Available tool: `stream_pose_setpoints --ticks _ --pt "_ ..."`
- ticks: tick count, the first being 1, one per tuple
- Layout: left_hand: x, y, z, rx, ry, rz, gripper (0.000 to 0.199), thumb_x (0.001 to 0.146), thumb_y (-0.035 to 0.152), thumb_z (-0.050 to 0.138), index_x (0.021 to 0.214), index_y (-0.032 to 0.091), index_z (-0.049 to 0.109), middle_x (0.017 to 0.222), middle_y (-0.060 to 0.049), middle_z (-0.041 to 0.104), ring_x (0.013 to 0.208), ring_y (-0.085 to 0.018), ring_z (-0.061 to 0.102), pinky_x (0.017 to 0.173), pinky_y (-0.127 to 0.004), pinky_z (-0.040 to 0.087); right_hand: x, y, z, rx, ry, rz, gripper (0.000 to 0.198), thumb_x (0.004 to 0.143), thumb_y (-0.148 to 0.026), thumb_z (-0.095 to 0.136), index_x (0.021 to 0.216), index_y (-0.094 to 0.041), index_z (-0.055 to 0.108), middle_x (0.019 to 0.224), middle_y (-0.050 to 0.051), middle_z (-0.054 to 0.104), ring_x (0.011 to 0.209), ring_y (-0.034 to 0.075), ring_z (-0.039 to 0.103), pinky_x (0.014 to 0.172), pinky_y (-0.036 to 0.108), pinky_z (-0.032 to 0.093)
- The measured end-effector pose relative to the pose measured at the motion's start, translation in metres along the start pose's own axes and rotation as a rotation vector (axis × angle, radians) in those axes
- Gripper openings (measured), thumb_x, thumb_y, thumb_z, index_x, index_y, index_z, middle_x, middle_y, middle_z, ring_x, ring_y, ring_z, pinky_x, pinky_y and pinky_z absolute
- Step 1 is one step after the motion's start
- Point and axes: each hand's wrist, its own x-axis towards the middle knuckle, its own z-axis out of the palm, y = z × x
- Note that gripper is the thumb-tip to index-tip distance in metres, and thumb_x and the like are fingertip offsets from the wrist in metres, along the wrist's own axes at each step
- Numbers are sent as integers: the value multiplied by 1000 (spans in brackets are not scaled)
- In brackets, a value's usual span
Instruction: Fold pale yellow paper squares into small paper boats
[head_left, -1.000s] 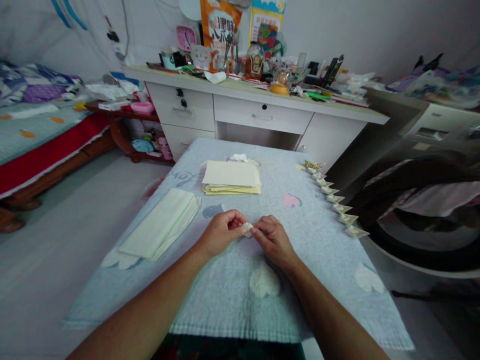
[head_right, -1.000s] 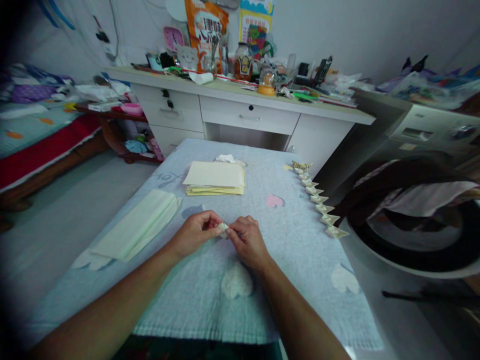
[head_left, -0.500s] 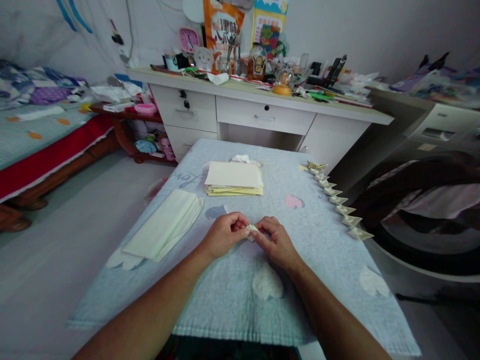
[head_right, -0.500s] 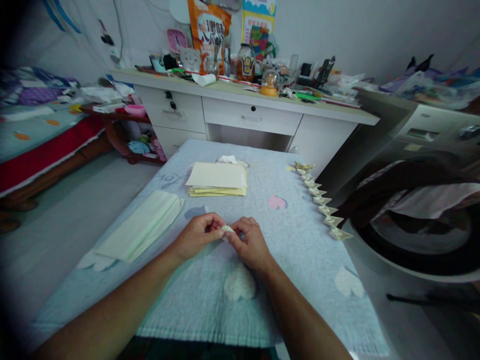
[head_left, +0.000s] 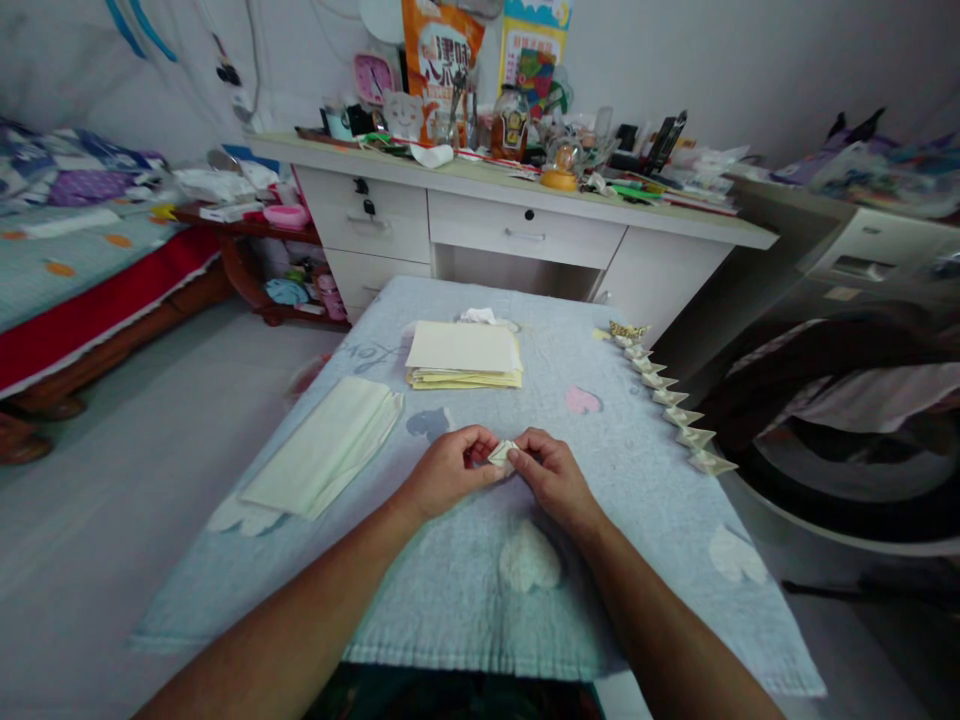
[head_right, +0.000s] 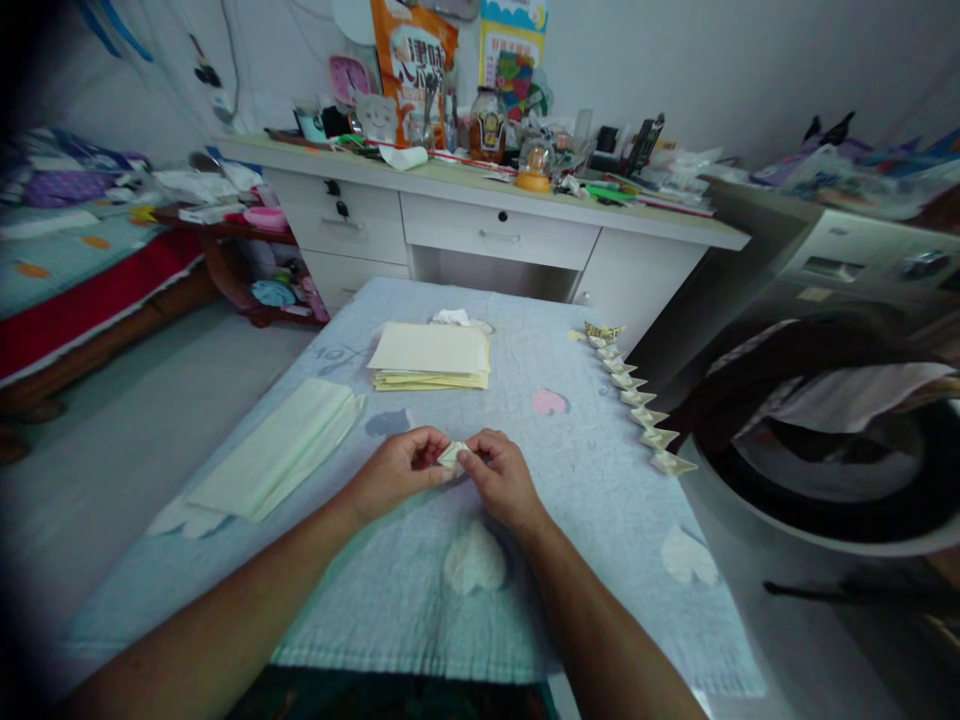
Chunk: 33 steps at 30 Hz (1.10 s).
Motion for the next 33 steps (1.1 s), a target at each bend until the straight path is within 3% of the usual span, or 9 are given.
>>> stream_pose_setpoints --ticks 8,33 --pt "-3 5 -3 65 46 16 23 80 36 62 81 13 65 71 -1 63 62 -11 52 58 -23 39 0 -3 3 -13 19 -28 25 87 -38 58 73 -19 65 71 0 56 73 15 52 72 27 39" --pt "-2 3 -4 -21 71 21 24 77 35 65 69 13 61 63 1 58 58 -10 48 55 -22 36 -1 -7 5 -32 -5 -59 25 88 -39 58 76 -19 66 71 1 58 73 15 53 72 28 40"
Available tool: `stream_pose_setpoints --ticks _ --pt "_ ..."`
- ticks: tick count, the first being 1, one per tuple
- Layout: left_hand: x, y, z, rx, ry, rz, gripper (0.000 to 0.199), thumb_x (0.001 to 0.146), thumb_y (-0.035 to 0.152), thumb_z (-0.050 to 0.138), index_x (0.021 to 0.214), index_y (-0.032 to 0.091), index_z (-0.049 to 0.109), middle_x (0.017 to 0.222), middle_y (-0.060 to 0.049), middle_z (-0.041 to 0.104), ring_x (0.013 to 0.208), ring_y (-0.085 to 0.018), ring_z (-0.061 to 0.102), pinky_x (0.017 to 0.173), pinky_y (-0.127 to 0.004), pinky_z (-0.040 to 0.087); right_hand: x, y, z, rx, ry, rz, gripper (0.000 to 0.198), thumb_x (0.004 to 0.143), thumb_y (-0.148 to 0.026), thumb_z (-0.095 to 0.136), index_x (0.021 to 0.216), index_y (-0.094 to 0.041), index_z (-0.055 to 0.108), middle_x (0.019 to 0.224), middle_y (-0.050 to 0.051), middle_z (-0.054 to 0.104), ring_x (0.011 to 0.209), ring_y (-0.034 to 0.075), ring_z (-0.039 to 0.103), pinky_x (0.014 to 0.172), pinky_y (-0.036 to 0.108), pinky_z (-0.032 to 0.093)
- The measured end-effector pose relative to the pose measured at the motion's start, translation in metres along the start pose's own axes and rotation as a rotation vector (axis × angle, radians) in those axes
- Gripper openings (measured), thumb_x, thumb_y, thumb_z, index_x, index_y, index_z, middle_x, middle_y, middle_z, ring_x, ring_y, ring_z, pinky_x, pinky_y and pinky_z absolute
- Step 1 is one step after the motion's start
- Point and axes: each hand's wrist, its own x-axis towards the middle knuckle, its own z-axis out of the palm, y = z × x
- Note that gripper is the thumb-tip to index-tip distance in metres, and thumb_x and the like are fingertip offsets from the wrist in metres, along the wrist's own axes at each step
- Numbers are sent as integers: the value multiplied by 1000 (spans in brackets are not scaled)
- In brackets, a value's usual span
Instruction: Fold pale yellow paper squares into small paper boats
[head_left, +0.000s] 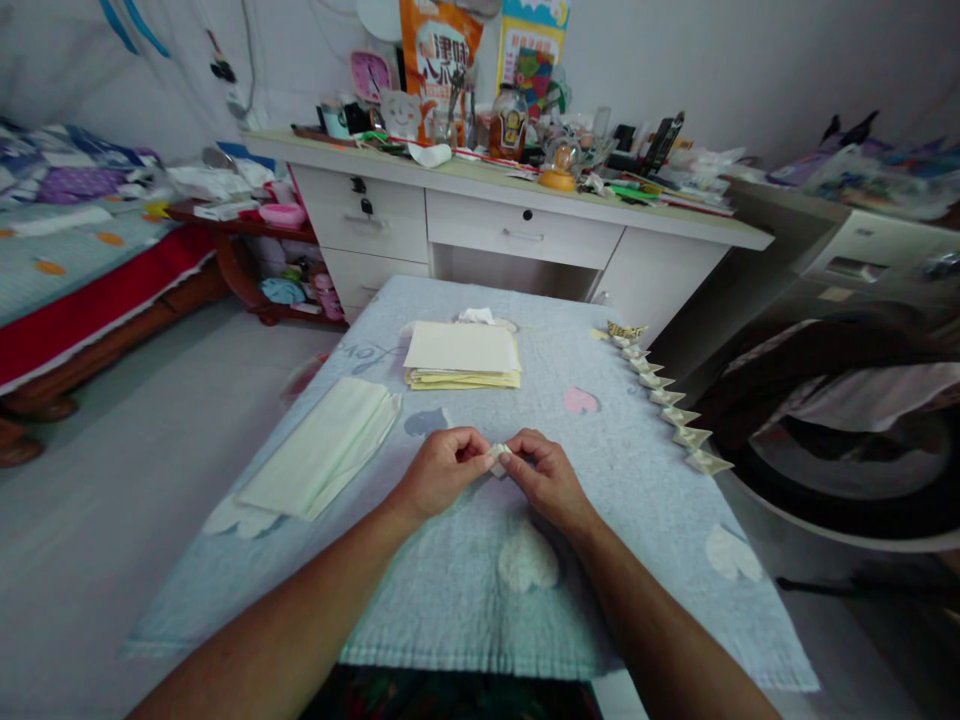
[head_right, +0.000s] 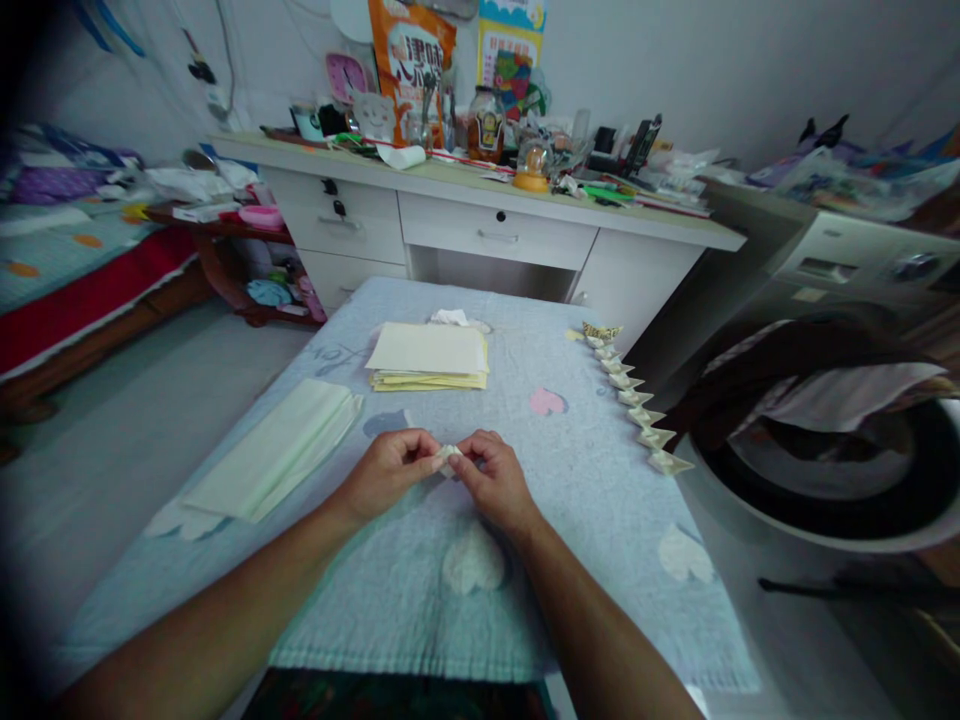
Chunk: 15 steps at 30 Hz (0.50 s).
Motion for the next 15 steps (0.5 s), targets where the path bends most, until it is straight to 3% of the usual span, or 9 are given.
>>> stream_pose_setpoints --ticks 9,15 --pt "0 -1 1 -75 -48 -31 23 76 35 67 71 14 61 64 2 56 59 -10 47 56 -22 35 0 -4 -2 -29 -23 -5 28 88 -42 58 74 -19 65 70 1 59 73 16 52 72 29 40" --pt "1 6 -3 -213 -50 -63 27 81 40 59 85 14 65 73 -1 60 68 -13 52 63 -23 39 0 2 -1 7 -15 31 28 87 -41 57 71 -19 62 69 0 57 70 15 51 69 27 40"
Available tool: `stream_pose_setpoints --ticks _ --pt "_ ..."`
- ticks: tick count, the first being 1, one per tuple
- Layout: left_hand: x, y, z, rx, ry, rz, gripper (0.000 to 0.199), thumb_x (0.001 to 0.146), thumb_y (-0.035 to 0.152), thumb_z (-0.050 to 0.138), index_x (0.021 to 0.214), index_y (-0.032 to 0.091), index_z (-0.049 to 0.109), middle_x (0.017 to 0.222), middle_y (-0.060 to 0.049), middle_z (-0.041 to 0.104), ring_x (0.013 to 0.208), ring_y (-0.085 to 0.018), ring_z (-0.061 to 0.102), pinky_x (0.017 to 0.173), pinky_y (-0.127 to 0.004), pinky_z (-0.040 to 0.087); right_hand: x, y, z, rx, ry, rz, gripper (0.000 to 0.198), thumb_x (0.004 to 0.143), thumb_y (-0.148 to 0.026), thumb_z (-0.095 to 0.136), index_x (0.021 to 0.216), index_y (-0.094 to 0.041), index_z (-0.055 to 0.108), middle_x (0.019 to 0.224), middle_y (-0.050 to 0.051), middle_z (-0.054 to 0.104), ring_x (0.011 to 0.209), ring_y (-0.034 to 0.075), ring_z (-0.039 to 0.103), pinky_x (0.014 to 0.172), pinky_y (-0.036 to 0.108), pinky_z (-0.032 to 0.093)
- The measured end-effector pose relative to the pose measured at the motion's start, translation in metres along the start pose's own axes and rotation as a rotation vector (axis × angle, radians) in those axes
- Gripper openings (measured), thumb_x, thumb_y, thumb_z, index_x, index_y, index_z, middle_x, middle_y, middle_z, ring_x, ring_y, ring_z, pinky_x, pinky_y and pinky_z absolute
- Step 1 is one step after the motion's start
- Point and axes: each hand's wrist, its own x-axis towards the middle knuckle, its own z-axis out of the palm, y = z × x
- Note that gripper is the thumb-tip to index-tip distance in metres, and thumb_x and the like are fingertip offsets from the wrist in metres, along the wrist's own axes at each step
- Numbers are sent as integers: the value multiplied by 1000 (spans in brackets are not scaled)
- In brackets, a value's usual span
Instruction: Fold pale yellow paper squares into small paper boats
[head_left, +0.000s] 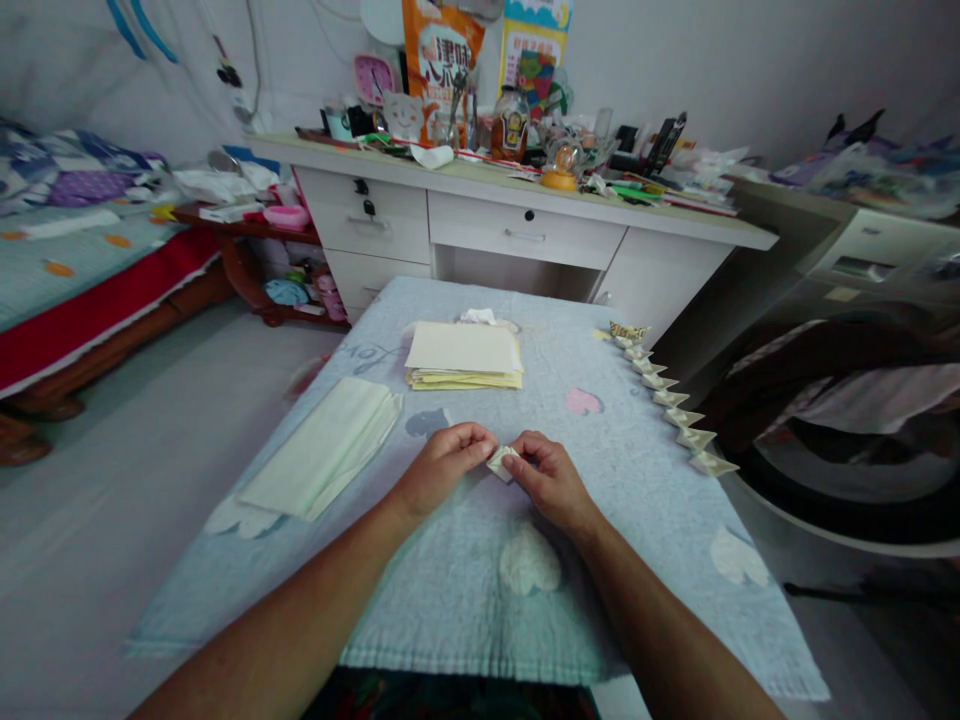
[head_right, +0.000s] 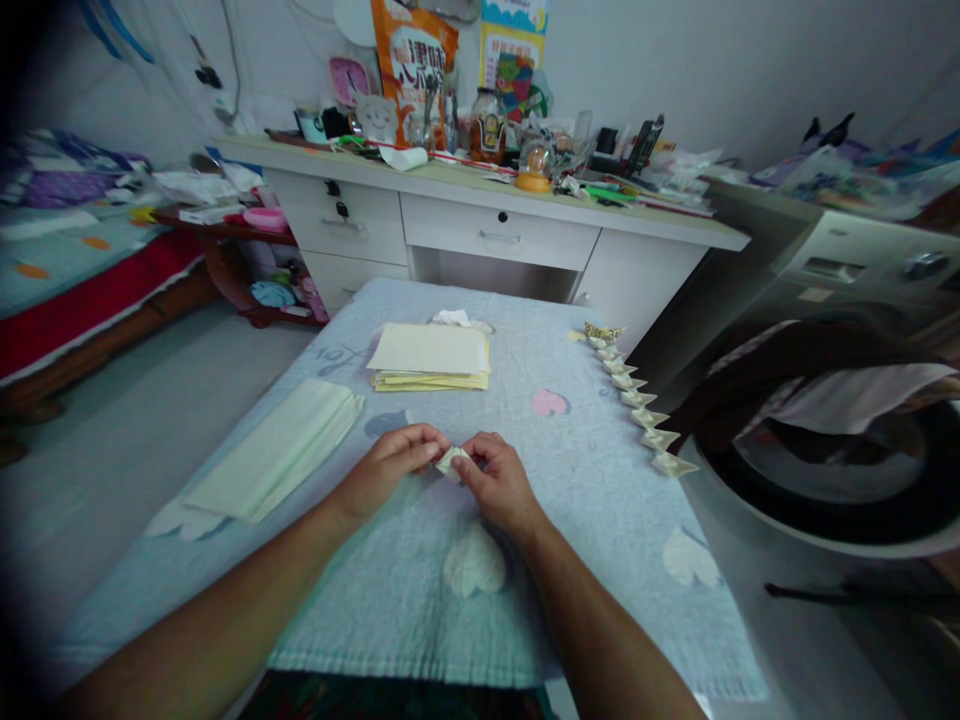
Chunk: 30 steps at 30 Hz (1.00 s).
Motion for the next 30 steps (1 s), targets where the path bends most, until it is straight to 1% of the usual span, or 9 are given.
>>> stream_pose_setpoints --ticks 2,5,9,13,17,20,22,25,30 --pt "1 -1 1 -24 5 -2 28 82 41 59 89 14 65 75 -1 61 69 -13 53 63 -23 39 0 0 0 -16 -6 -2 27 87 -40 58 70 -19 61 68 0 56 70 15 51 68 27 39" --pt "2 -7 2 -3 -1 5 28 77 38 66 92 15 64 77 -1 62 70 -13 55 65 -24 41 0 -2 1 -61 -18 -19 27 87 -38 57 68 -19 59 68 0 56 71 15 52 69 28 39" --pt "4 -12 3 52 -7 4 20 73 32 69 82 15 65 71 0 61 65 -12 54 62 -23 41 0 -6 3 -141 -49 -56 28 88 -37 57 66 -20 59 68 0 56 73 15 51 71 28 39" --pt "3 -10 2 62 -5 5 17 74 30 67 76 14 64 69 1 60 64 -11 52 61 -22 39 0 -6 4 -140 -53 -64 24 87 -33 59 67 -19 60 68 0 56 73 15 51 71 28 38" --pt "3 -8 2 -11 57 -5 15 75 29 65 76 15 60 63 3 55 57 -9 48 55 -21 37 -1 -3 4 -98 -36 -47 11 81 -30 64 77 -20 62 73 -1 56 75 15 51 72 28 38" --pt "3 -8 3 -105 119 -24 17 76 30 65 79 15 57 59 5 52 51 -7 45 50 -20 35 0 0 4 -67 -28 -38 14 80 -31 65 74 -19 58 73 -1 54 75 15 50 71 27 38" --pt "4 -7 4 -156 135 -31 20 75 29 66 88 16 58 61 5 54 50 -7 47 50 -20 36 0 0 4 -53 -27 -29 19 81 -32 63 70 -19 55 71 -1 52 73 15 49 69 26 37" --pt "3 -6 5 -165 116 -41 29 76 27 65 101 14 60 62 5 55 51 -8 50 52 -21 39 0 -1 4 -32 -6 -25 20 82 -31 61 68 -19 54 69 -2 50 71 14 48 68 26 37" --pt "3 -6 8 -144 62 -88 20 78 28 64 90 11 62 66 0 63 55 -10 55 55 -24 44 -1 -2 5 3 47 -11 14 83 -29 60 73 -19 60 71 0 53 72 15 49 68 27 39"
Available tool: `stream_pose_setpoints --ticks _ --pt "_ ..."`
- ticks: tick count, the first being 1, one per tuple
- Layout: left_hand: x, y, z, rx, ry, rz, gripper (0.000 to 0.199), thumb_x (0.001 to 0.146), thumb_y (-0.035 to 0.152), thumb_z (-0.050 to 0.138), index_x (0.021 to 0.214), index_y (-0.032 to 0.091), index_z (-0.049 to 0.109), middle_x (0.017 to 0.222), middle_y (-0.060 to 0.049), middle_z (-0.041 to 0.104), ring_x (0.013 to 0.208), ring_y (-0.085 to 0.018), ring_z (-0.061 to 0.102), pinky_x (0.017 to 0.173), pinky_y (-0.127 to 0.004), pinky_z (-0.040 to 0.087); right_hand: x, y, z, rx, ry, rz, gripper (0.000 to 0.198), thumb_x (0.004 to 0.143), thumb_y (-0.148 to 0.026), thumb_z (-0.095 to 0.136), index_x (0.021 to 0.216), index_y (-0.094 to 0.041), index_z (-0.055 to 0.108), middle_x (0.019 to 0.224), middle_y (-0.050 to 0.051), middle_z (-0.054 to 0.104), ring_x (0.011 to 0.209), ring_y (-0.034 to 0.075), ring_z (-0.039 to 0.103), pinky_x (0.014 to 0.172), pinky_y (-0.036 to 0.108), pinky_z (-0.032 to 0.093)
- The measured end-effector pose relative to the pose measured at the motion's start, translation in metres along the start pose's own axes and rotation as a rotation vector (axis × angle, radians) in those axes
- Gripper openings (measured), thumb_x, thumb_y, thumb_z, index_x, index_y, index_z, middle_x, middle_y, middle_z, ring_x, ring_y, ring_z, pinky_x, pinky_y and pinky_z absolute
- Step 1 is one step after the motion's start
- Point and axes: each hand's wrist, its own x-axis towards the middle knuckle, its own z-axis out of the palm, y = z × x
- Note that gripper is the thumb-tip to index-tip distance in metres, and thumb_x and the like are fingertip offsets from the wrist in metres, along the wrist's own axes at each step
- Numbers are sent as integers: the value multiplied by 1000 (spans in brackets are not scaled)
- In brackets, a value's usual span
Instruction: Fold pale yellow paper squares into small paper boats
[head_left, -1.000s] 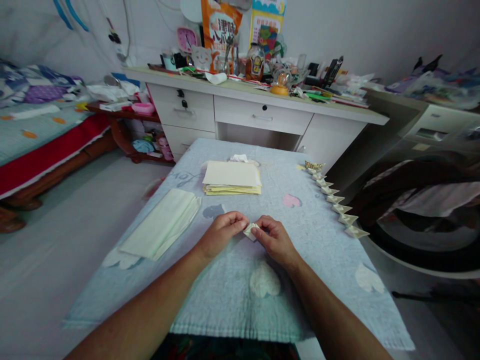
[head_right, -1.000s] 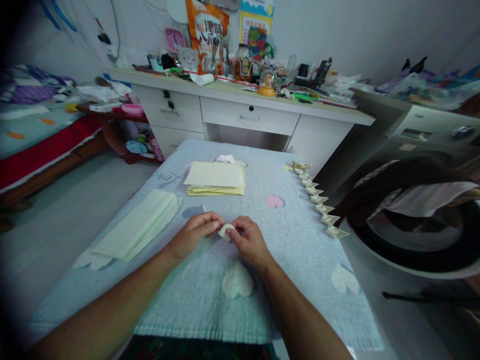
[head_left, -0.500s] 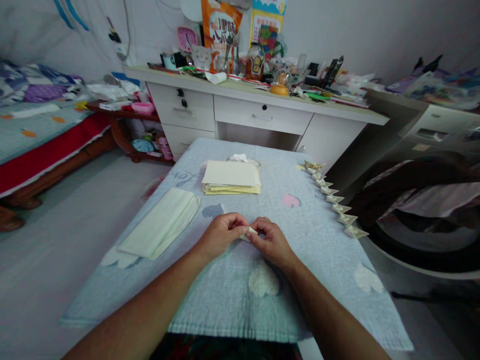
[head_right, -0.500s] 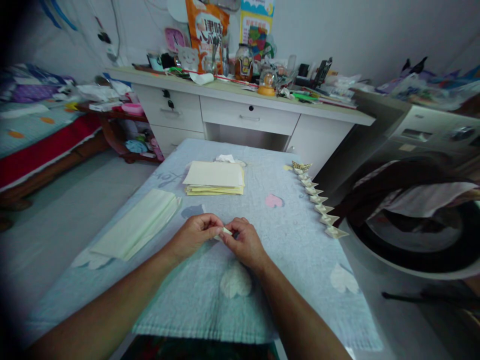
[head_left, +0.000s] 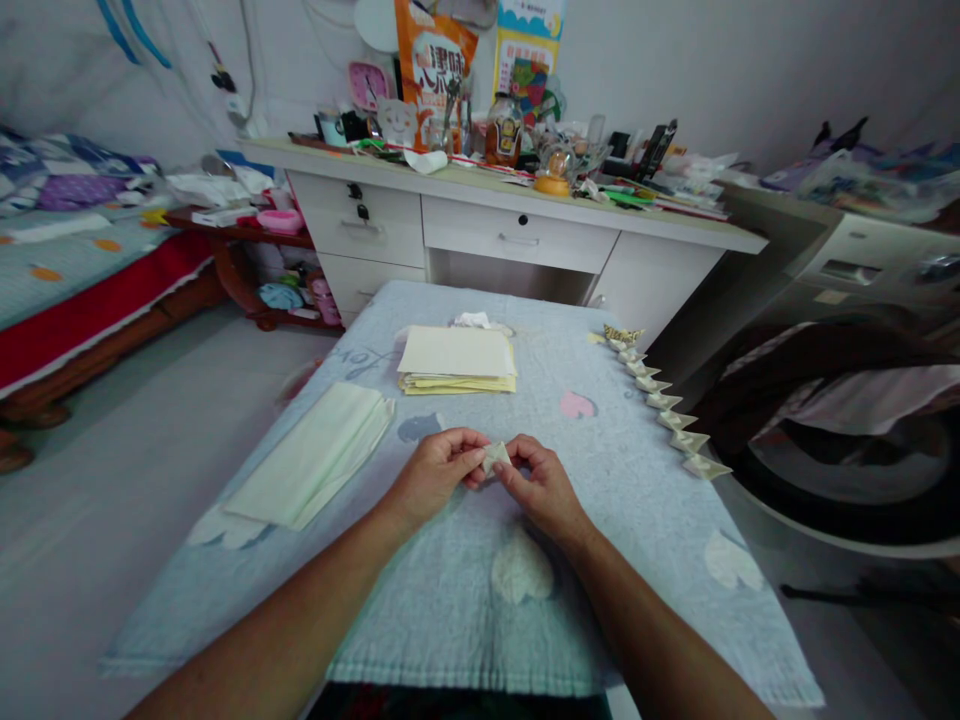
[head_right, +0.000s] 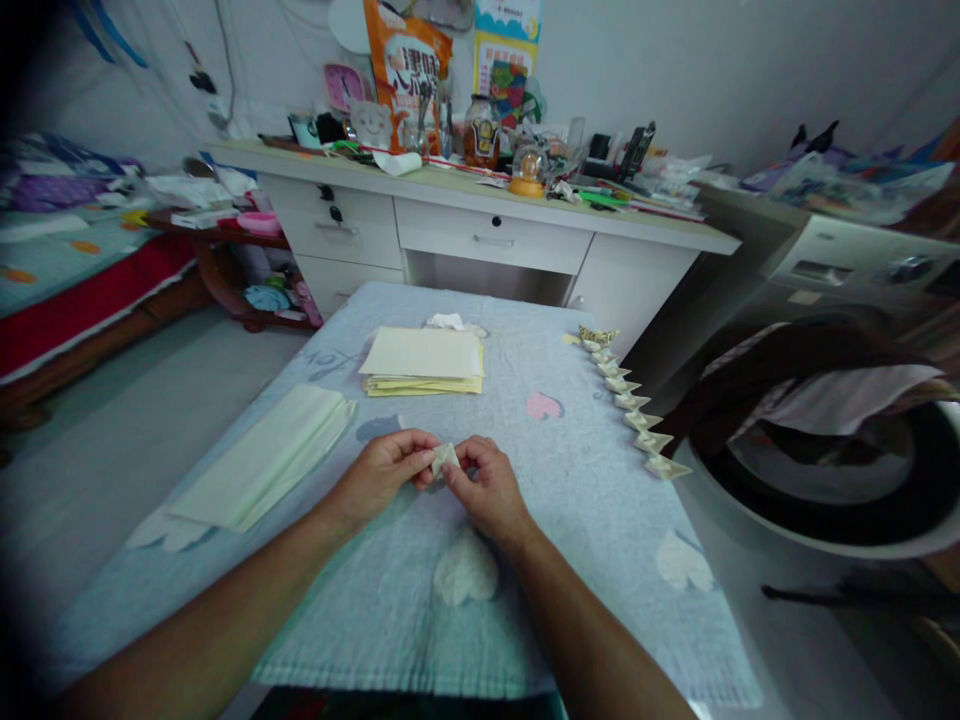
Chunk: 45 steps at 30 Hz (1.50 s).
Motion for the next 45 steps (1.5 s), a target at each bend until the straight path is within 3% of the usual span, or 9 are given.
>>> stream_pose_setpoints --ticks 5,12,16,19,21,24,27,39,45 --pt "1 -5 2 -23 -8 5 17 79 28 62 87 13 58 65 1 63 55 -10 58 54 -23 45 0 0 6 34 46 5 13 80 -31 65 83 -19 62 77 1 57 72 14 51 67 25 40" --pt "1 -7 4 47 -7 43 13 82 27 59 85 14 56 67 1 63 59 -11 59 57 -23 47 1 1 6 72 59 37 9 82 -27 61 80 -19 61 69 -2 56 64 12 50 63 24 38" --pt "-1 -7 5 228 4 128 13 82 24 58 92 16 60 76 -1 64 69 -13 62 63 -24 49 1 2 3 -142 87 -92 6 83 -21 59 77 -19 60 72 0 55 71 14 51 67 26 38" --pt "-3 -6 6 432 67 260 26 77 15 60 102 19 61 96 -3 64 77 -14 62 64 -23 49 2 5 0 -379 103 -196 5 80 -14 59 79 -19 60 75 1 55 77 17 50 72 29 35" --pt "-4 -5 7 526 75 348 24 76 12 60 98 20 61 102 -4 61 79 -13 60 64 -23 48 2 6 -1 -541 84 -234 8 78 -11 59 80 -19 61 77 2 56 80 18 48 74 31 33" --pt "-2 -5 6 638 56 439 10 80 10 56 83 19 60 88 -1 60 79 -13 57 72 -25 47 2 5 -2 -715 31 -250 11 78 -11 59 83 -20 63 81 3 56 84 20 46 76 33 30" --pt "0 -7 5 718 37 480 14 79 5 53 75 18 56 81 0 58 79 -13 56 75 -26 44 2 4 -2 -798 -1 -237 13 77 -10 58 84 -20 63 84 4 57 86 21 45 77 34 29" --pt "2 -16 -3 1002 -7 507 17 78 2 52 76 18 55 79 -1 59 80 -16 54 74 -28 41 -1 12 -4 -661 -97 -112 14 75 -9 59 85 -19 60 87 3 59 87 20 46 78 32 29" --pt "-3 -9 -5 1151 -36 522 15 78 4 57 80 19 60 82 -1 63 83 -18 52 75 -30 40 -2 11 -7 -679 -123 -130 15 79 -10 60 88 -21 65 89 3 59 89 20 45 79 32 27"
